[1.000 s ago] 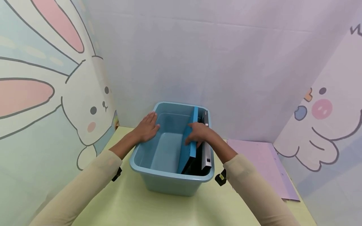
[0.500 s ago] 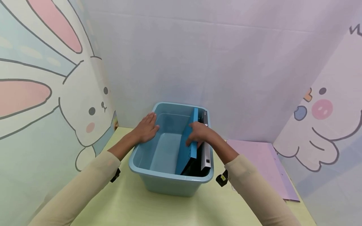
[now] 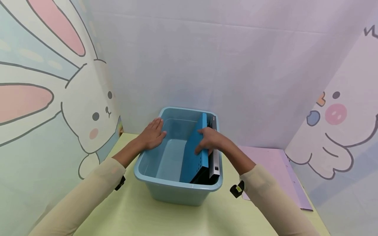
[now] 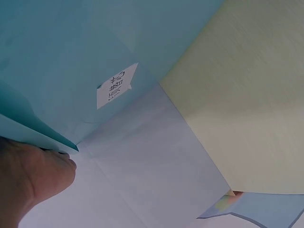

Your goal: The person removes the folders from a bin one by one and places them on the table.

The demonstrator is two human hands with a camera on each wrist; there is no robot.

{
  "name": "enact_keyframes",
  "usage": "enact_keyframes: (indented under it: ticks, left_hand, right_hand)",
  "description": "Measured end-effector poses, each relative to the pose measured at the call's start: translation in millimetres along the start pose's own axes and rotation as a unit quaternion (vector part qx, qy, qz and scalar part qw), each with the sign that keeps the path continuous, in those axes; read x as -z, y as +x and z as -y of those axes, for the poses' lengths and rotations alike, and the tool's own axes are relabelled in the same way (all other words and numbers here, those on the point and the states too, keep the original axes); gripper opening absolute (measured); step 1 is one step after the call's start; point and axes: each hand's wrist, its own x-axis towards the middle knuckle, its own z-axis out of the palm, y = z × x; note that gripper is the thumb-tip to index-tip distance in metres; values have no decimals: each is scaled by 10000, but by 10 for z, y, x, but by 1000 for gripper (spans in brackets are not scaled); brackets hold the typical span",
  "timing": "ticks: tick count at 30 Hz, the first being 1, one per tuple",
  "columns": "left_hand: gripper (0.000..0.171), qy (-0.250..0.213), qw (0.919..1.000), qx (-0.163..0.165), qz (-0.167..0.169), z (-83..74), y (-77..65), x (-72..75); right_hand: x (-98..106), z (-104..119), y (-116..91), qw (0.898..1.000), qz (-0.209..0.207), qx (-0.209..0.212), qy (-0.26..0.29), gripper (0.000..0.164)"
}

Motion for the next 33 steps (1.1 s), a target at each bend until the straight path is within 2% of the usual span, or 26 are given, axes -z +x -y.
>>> enact_keyframes:
  ticks: [14, 26, 33]
  left_hand:
    - [73, -97, 9999, 0, 102, 22, 12, -2]
    - [73, -122, 9999, 25, 10, 59, -4, -17]
    - [72, -125, 9999, -66, -58, 60, -12, -2]
  right_hand:
    - [224, 48, -188, 9990, -333, 102, 287, 110]
    - [439, -177, -334, 9917, -364, 474, 1140, 110]
    - [531, -378, -398, 9847, -353, 622, 1592, 109]
